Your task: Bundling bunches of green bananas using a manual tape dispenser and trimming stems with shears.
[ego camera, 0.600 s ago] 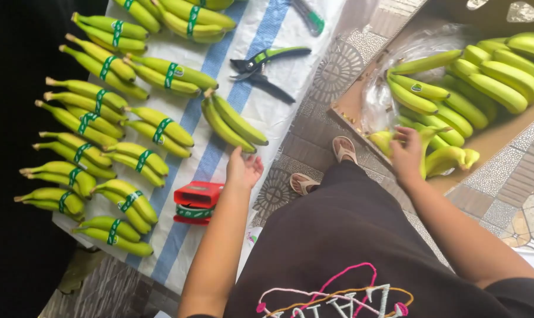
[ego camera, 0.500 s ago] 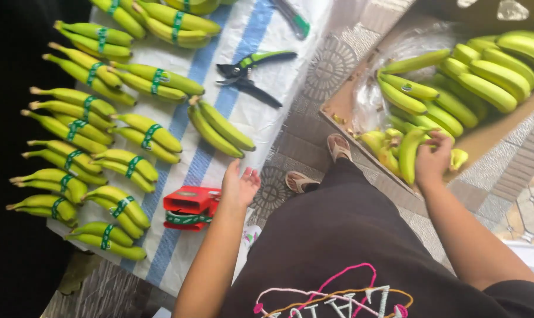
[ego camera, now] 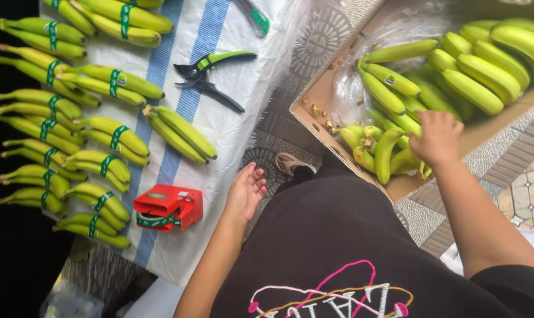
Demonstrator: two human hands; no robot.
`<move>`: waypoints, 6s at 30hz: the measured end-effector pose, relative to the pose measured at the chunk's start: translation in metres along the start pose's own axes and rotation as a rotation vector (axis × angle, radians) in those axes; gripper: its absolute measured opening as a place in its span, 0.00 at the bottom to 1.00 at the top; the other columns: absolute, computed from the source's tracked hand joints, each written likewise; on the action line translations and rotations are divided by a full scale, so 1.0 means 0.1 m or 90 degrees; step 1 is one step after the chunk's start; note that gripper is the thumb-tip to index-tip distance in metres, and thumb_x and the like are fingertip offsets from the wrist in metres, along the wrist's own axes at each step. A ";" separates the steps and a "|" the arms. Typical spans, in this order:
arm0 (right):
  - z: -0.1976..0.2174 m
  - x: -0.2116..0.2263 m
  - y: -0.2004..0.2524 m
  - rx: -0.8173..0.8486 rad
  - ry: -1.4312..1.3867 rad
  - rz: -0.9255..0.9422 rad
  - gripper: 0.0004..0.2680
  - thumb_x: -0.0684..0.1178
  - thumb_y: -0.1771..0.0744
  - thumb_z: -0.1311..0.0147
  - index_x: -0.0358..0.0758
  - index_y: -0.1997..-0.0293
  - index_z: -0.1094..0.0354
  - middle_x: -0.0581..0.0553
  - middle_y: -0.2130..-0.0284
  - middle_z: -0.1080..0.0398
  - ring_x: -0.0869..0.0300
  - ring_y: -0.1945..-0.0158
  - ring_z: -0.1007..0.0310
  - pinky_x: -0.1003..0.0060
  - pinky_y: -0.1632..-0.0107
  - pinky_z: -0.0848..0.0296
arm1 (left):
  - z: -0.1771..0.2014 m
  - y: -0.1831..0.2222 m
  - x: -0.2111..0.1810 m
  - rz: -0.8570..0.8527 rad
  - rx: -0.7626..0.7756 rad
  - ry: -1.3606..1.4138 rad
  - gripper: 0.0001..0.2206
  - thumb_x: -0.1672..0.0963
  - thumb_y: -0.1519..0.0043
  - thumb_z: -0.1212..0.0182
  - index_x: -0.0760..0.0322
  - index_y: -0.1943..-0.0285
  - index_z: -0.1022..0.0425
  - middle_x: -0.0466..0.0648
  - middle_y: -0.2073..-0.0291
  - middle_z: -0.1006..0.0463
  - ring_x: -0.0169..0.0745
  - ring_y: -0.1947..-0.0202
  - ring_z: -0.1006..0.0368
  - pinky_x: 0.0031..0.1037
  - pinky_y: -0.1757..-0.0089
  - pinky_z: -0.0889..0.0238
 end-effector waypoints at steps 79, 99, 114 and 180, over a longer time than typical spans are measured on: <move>1.69 0.20 0.41 -0.267 -0.865 0.283 0.39 0.65 0.45 0.43 0.44 0.29 0.55 0.41 0.31 0.49 0.50 0.26 0.46 0.55 0.36 0.41 | -2.48 1.24 -0.31 -0.552 0.374 -0.777 0.38 0.51 0.54 0.34 0.53 0.33 0.46 0.47 0.45 0.28 0.49 0.55 0.23 0.35 0.53 0.33; 1.35 0.98 0.30 0.022 -0.881 0.244 0.29 0.42 0.50 0.24 0.28 0.45 0.31 0.32 0.55 0.26 0.42 0.47 0.25 0.40 0.39 0.32 | -2.56 1.23 -0.39 -0.646 0.534 -0.540 0.68 0.47 0.65 0.18 0.58 0.21 0.73 0.77 0.25 0.66 0.83 0.25 0.63 0.64 0.31 0.66; 1.30 0.80 -0.09 0.248 -0.778 0.204 0.21 0.39 0.47 0.32 0.31 0.51 0.30 0.36 0.68 0.22 0.49 0.61 0.21 0.51 0.56 0.22 | -2.42 0.39 -0.14 -0.356 0.435 -0.342 0.50 0.52 0.61 0.22 0.50 0.25 0.45 0.56 0.46 0.27 0.52 0.48 0.28 0.41 0.50 0.30; 0.59 -1.62 -1.01 -0.145 -0.429 -0.446 0.32 0.35 0.27 0.40 0.34 0.22 0.73 0.36 0.23 0.70 0.45 0.20 0.73 0.56 0.20 0.65 | -2.51 0.38 -0.26 -0.305 0.097 -0.728 0.46 0.47 0.64 0.32 0.40 0.31 0.46 0.52 0.31 0.41 0.49 0.32 0.42 0.40 0.39 0.44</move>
Point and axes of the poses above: each hand's wrist, its own y-axis away from the middle knuckle, its own z-axis out of the back of the hand, x = y × z, the point moved 2 cm from there along -y, towards the middle knuckle
